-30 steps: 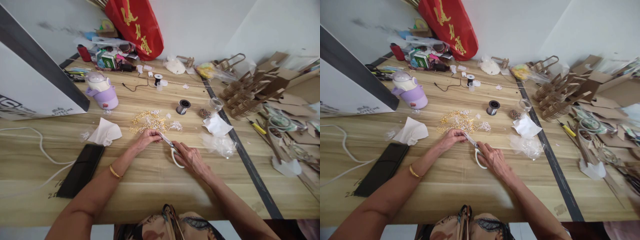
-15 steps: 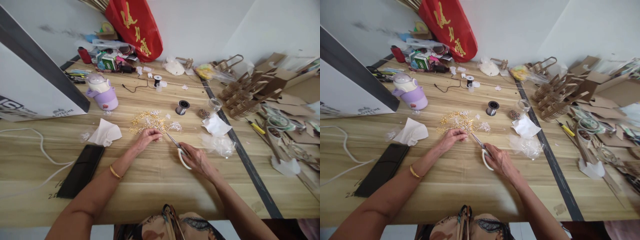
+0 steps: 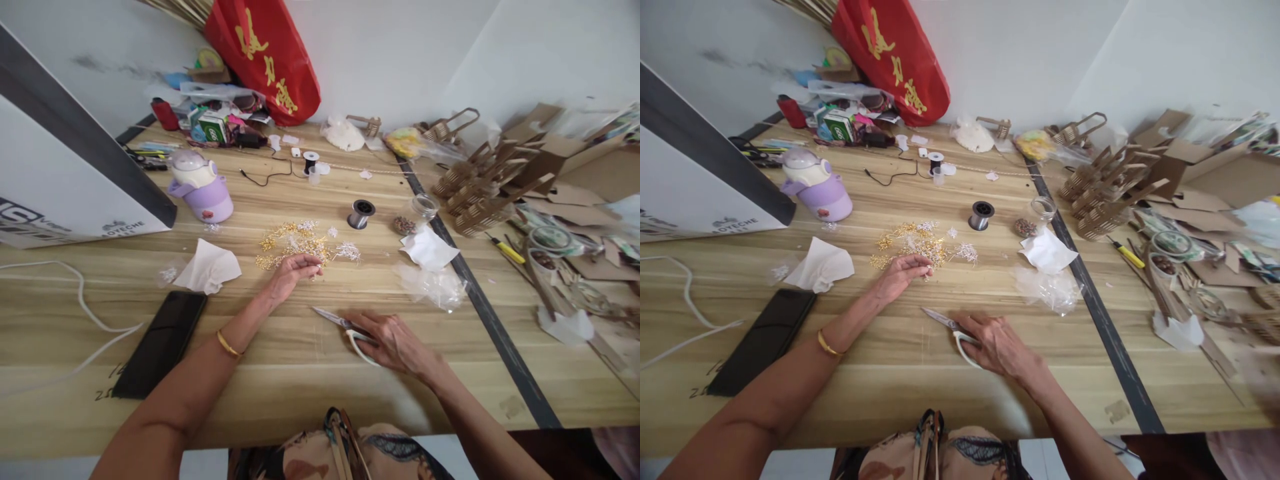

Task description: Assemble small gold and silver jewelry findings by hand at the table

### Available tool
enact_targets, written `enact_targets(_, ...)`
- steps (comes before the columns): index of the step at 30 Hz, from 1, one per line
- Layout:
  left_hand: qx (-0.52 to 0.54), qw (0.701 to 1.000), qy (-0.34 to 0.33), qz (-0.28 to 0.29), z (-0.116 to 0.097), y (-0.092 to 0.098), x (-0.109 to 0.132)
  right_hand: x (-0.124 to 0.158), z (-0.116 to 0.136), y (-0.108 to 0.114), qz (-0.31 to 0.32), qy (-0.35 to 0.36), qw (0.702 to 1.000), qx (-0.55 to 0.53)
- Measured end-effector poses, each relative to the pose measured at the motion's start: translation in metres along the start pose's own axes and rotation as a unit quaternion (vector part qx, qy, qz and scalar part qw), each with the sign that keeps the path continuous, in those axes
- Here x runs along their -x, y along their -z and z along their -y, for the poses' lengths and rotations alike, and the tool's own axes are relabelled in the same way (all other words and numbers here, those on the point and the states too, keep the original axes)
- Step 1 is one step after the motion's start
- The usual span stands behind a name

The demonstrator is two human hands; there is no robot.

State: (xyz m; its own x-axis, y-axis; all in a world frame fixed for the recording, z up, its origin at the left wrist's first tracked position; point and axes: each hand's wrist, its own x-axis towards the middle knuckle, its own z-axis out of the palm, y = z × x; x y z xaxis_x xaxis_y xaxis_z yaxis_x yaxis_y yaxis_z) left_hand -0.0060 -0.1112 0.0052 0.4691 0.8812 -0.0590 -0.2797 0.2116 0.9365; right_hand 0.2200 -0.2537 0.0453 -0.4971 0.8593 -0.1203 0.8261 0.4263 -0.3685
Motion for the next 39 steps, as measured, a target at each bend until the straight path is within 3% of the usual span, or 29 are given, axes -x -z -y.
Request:
enact_targets(4,0.024,1.000,0.003,0.004,0.000,-0.001,0.001,-0.001,0.008,0.006,0.026,0.010,0.999,0.040)
enact_targets(9,0.037,0.999,0.015,0.035,0.001,-0.003,0.003,-0.004,0.016,0.009,0.015,0.028,0.998,0.057)
enact_targets(18,0.044,0.998,0.032,0.032,-0.002,-0.004,0.004,-0.016,0.016,0.021,0.033,0.056,0.994,0.087)
enact_targets(20,0.041,0.998,0.035,0.032,-0.003,-0.004,0.004,-0.025,0.009,0.020,0.010,0.033,0.998,0.051)
enact_targets(22,0.036,0.998,0.036,0.033,-0.002,-0.004,0.004,-0.039,-0.001,0.018,-0.066,0.002,0.997,-0.030)
enact_targets(25,0.019,0.998,0.043,0.046,-0.001,-0.004,0.003,-0.065,-0.017,0.013,-0.182,-0.009,0.962,-0.202)
enact_targets(32,-0.034,0.996,0.044,0.067,-0.002,-0.003,0.003,-0.099,-0.021,-0.007,-0.079,-0.035,0.866,-0.493)
enact_targets(35,-0.053,0.995,0.052,0.072,-0.005,-0.003,0.003,-0.101,-0.017,-0.015,-0.114,-0.059,0.824,-0.551)
enact_targets(39,-0.070,0.993,0.067,0.066,-0.005,-0.004,0.003,-0.099,-0.021,-0.016,-0.169,-0.073,0.800,-0.571)
